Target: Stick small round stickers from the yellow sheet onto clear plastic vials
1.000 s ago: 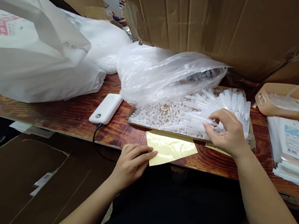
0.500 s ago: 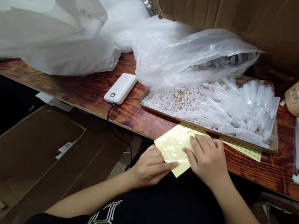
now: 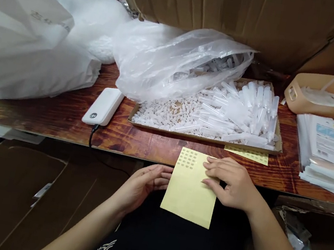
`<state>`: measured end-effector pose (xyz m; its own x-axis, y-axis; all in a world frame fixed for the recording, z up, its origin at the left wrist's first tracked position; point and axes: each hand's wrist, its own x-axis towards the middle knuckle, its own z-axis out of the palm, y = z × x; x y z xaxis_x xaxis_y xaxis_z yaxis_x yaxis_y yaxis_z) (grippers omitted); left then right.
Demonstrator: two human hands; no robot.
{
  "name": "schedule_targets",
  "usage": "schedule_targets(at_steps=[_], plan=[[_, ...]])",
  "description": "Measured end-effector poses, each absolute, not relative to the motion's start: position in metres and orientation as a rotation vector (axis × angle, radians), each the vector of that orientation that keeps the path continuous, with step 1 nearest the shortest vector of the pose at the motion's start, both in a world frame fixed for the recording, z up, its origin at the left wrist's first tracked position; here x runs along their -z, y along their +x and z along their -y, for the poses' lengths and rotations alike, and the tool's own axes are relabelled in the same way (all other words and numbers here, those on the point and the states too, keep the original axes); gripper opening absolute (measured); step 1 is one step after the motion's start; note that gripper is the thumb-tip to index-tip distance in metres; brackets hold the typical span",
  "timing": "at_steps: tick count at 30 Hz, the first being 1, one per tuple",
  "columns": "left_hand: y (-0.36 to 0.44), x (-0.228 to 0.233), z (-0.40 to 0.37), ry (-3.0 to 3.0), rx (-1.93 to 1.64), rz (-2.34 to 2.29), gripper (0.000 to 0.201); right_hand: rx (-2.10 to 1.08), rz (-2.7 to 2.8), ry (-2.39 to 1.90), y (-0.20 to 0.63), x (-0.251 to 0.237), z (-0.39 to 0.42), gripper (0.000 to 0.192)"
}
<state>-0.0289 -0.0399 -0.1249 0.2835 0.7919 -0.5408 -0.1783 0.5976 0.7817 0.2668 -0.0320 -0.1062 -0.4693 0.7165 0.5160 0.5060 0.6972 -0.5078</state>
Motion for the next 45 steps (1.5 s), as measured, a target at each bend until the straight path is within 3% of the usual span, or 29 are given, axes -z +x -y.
schedule_targets(at_steps=[4,12,18,26,31,45], plan=[[-0.001,0.118,0.036,0.588,-0.679,-1.042,0.044,-0.426,2.188,-0.910,0.268,0.092,0.024,0.009],[0.023,0.115,0.045,0.612,-0.804,-1.070,0.044,0.127,2.208,-1.188,0.230,0.083,0.042,0.015],[0.023,0.106,0.045,0.741,-0.838,-1.017,0.046,-0.149,2.341,-1.059,0.230,0.099,0.024,0.026],[0.019,0.111,0.040,0.814,-0.910,-1.036,0.041,-0.350,2.348,-1.005,0.241,0.099,0.006,0.027],[0.019,0.115,0.039,0.917,-0.966,-1.075,0.038,-0.251,2.202,-0.947,0.222,0.083,0.013,0.013],[0.018,0.097,0.040,1.635,-1.182,-1.084,0.011,-0.046,2.306,-0.940,0.207,0.063,0.034,0.018]])
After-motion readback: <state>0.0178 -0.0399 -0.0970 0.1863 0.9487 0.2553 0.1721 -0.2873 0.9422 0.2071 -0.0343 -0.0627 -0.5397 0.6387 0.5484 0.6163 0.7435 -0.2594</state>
